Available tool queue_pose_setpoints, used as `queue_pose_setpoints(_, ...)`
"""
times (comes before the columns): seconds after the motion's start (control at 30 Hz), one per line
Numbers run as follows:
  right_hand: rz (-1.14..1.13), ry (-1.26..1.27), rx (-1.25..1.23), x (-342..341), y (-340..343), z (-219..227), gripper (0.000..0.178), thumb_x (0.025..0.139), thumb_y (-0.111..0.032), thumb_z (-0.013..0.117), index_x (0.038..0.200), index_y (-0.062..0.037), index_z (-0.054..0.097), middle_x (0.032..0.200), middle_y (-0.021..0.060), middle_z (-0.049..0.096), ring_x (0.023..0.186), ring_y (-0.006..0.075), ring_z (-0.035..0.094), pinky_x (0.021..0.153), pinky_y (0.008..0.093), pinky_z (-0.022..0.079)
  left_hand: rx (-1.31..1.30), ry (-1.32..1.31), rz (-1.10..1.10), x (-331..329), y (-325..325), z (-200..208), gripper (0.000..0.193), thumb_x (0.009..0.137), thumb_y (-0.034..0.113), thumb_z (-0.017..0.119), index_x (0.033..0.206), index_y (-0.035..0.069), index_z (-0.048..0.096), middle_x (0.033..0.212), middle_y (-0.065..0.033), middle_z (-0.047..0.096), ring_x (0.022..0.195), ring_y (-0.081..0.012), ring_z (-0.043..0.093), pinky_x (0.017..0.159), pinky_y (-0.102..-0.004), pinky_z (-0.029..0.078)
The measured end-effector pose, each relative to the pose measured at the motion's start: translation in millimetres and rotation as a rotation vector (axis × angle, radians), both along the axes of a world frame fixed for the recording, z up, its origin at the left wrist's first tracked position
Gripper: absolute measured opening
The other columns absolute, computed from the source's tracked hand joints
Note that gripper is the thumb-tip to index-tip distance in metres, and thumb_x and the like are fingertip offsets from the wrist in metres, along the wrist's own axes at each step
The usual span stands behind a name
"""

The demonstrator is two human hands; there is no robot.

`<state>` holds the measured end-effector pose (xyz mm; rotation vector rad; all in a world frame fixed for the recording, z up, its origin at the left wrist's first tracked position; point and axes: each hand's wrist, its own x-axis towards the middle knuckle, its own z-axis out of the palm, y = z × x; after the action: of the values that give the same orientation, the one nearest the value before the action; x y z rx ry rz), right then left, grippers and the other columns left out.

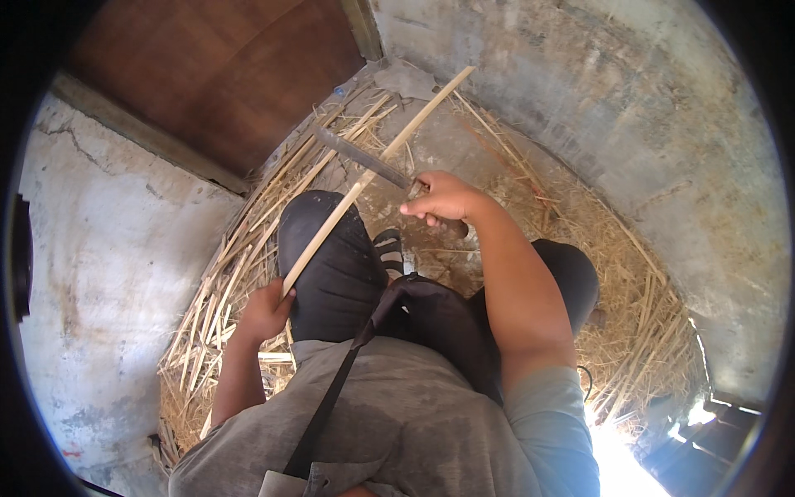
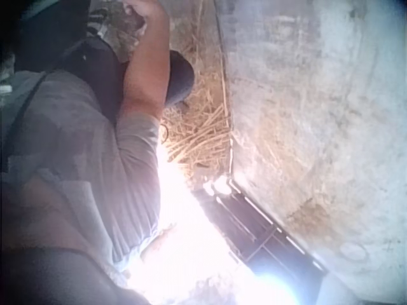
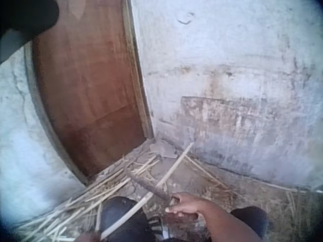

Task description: The person sits on the floor and uses a large knife to shave a long bamboo stick. They hold the stick against their leg and repeatedly scrape the blade along its length to remove the outer layer, creating thin shavings.

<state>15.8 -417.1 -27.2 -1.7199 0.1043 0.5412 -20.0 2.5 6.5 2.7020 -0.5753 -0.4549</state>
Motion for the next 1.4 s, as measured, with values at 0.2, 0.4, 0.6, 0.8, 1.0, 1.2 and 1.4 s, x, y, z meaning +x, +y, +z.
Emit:
queue_pose_setpoints(0.2, -0.288, -0.17, -0.489, 4, -22, 1, 0.056, 0.084, -0.035, 0.082, 0.119, 0.0041, 0.062, 0.09, 0.0131, 0.071, 0.068, 0.0194, 0.068, 0.063, 0.0368, 0.055, -0.033, -0.023, -0.039, 4, 7, -7, 0.025, 0.099, 0.024, 0.061, 0.095, 0.0, 0.055, 0.076, -0.028, 0.064, 0.079, -0.0514, 0.062, 0.07, -0.0578, 0.047)
queue_pose_setpoints(0.4, -0.069, -0.033, -0.291, -6, 16, 3, 0.05, 0.084, -0.028, 0.08, 0.116, 0.0054, 0.061, 0.088, 0.0149, 0.07, 0.068, 0.0198, 0.069, 0.06, 0.0349, 0.054, -0.001, -0.018, -0.027, 3, 4, -3, 0.024, 0.099, 0.023, 0.06, 0.094, 0.0, 0.057, 0.078, -0.0277, 0.063, 0.081, -0.0509, 0.062, 0.07, -0.0552, 0.047)
queue_pose_setpoints(0.6, -0.093, -0.098, -0.152, 1, 3, -1, 0.041, 0.085, -0.021, 0.079, 0.112, 0.0031, 0.059, 0.081, 0.009, 0.065, 0.058, 0.0144, 0.058, 0.053, 0.0328, 0.049, -0.014, -0.027, -0.008, -1, 4, -4, 0.023, 0.099, 0.023, 0.06, 0.096, 0.001, 0.056, 0.078, -0.0276, 0.064, 0.08, -0.0505, 0.063, 0.07, -0.0556, 0.047)
queue_pose_setpoints(0.8, -0.517, -0.106, 0.014, 7, -27, -28, 0.033, 0.085, -0.015, 0.079, 0.104, -0.0014, 0.055, 0.074, 0.0046, 0.059, 0.051, 0.0111, 0.051, 0.045, 0.0301, 0.042, -0.052, -0.041, -0.008, -2, 0, -3, 0.023, 0.098, 0.022, 0.06, 0.095, 0.0, 0.054, 0.076, -0.0281, 0.064, 0.08, -0.0516, 0.062, 0.071, -0.0576, 0.048)
queue_pose_setpoints(1.0, -0.087, 0.03, -0.09, -3, 22, -7, 0.031, 0.086, -0.013, 0.076, 0.107, -0.0001, 0.057, 0.072, 0.0042, 0.059, 0.054, 0.0123, 0.054, 0.049, 0.0298, 0.045, -0.022, -0.048, -0.019, -1, 1, -4, 0.024, 0.099, 0.023, 0.06, 0.094, 0.0, 0.054, 0.076, -0.0281, 0.063, 0.08, -0.0513, 0.062, 0.071, -0.0573, 0.047)
queue_pose_setpoints(1.2, -0.086, 0.02, 0.104, 3, 2, -15, 0.025, 0.086, -0.009, 0.075, 0.102, -0.0016, 0.056, 0.069, 0.0017, 0.055, 0.054, 0.0104, 0.053, 0.049, 0.0284, 0.044, 0.005, -0.032, -0.001, -2, 2, -4, 0.022, 0.1, 0.022, 0.058, 0.099, 0.001, 0.056, 0.08, -0.028, 0.064, 0.081, -0.0513, 0.062, 0.071, -0.0568, 0.047)
queue_pose_setpoints(1.4, -0.462, -0.014, 0.223, 5, -21, -32, 0.027, 0.086, -0.009, 0.075, 0.104, -0.0024, 0.055, 0.07, 0.0011, 0.056, 0.054, 0.0095, 0.051, 0.047, 0.0279, 0.043, -0.051, -0.034, -0.01, -1, 1, -6, 0.022, 0.099, 0.022, 0.059, 0.097, 0.0, 0.055, 0.079, -0.0282, 0.064, 0.081, -0.0514, 0.062, 0.071, -0.0564, 0.047)
